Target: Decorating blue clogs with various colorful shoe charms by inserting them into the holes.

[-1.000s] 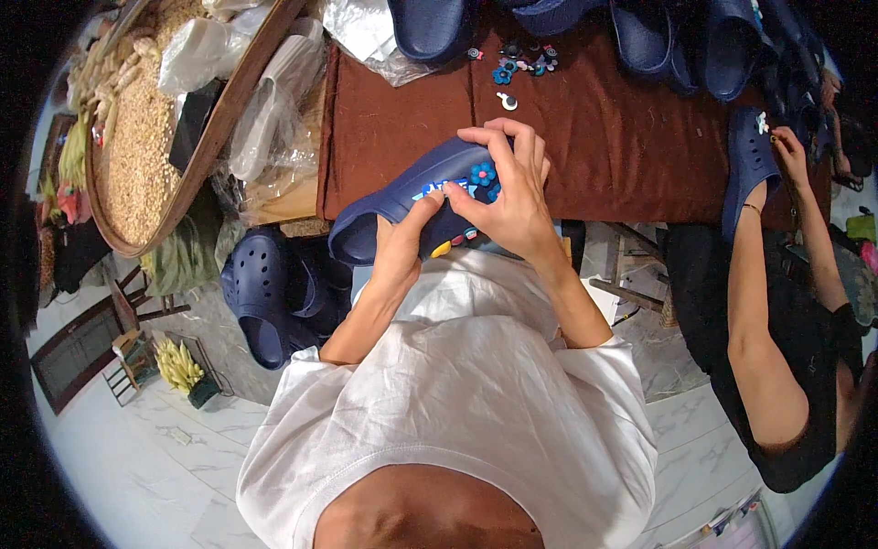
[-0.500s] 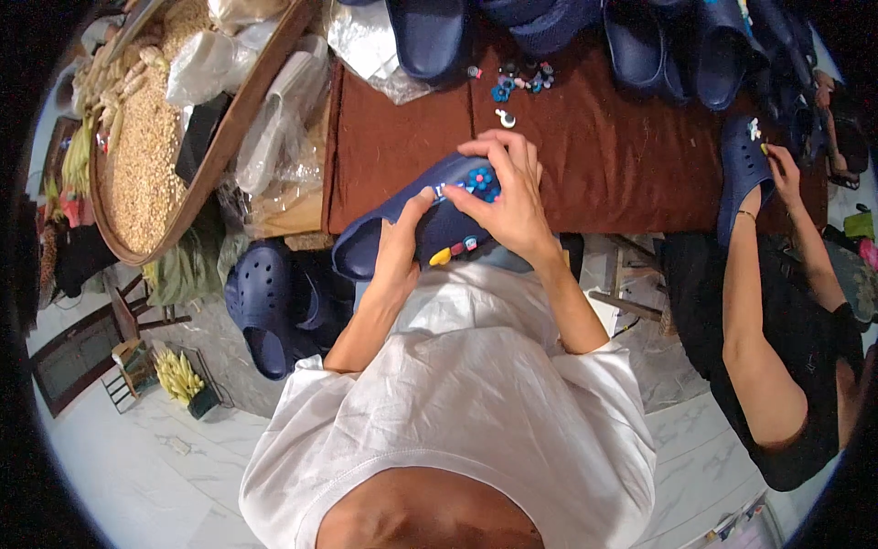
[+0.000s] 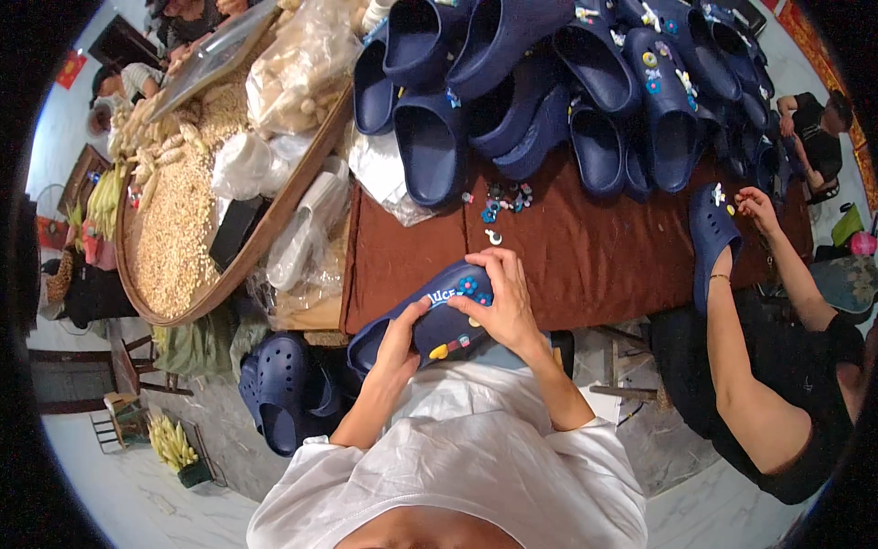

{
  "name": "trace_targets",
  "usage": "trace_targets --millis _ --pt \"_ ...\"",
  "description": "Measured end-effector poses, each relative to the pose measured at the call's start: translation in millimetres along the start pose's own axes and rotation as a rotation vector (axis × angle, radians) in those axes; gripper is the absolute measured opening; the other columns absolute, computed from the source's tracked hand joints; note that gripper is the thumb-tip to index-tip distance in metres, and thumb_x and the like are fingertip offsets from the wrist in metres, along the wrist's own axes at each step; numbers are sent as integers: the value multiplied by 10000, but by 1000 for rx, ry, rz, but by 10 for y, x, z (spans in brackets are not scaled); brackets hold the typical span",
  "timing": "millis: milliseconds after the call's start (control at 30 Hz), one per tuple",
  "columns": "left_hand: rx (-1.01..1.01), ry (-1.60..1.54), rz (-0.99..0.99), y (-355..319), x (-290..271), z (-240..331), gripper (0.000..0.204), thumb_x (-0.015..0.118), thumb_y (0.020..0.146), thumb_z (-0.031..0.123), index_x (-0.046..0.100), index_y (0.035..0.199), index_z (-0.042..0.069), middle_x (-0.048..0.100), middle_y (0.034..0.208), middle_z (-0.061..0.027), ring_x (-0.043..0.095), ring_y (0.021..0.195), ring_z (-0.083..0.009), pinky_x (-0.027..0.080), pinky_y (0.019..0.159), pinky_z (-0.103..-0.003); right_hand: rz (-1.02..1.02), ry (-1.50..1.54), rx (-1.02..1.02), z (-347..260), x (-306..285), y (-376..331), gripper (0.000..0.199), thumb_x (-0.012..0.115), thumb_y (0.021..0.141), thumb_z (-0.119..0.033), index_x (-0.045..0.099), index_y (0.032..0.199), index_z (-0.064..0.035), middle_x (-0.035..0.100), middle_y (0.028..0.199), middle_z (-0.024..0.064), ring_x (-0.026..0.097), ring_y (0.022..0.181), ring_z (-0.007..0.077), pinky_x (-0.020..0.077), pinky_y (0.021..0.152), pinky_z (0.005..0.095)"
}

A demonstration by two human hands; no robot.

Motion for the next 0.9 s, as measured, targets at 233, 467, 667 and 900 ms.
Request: trace_targets --millis 233,467,667,900 --pt "-105 -190 -61 -140 206 343 407 562 943 216 496 1281 -2 620 1187 -172 647 1050 -281 556 878 -453 249 141 -13 -31 36 -10 800 863 715 -269 446 1359 -40 446 1278 169 473 1213 329 431 990 427" --pt "-9 -439 -270 -75 493 651 445 499 941 266 478 1296 -1 582 1263 -223 593 1160 -349 491 994 -504 28 567 252 -87 334 -467 861 858 730 -214 349 1388 8 506 1249 156 585 1099 295 498 901 412" --pt "-51 -593 -284 -95 786 762 485 507 948 280 469 1323 -26 517 1365 -233 513 1256 -381 395 1080 -548 -119 625 220 -122 664 -509 845 826 769 -207 321 1406 22 588 1236 203 627 1103 278 520 902 390" --pt "126 -746 -444 -170 844 908 487 469 978 299 456 1351 -15 503 1403 -208 484 1295 -340 332 1142 -477 -44 383 127 -84 375 -163 577 708 850 -179 426 1297 52 662 1087 214 681 1001 303 550 798 378"
Point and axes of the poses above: each hand's wrist, its own y-axis towards the middle knuckle, its own x-axis out of the palm, z = x × y, the point moved 2 cm from there along y, towards the middle knuckle
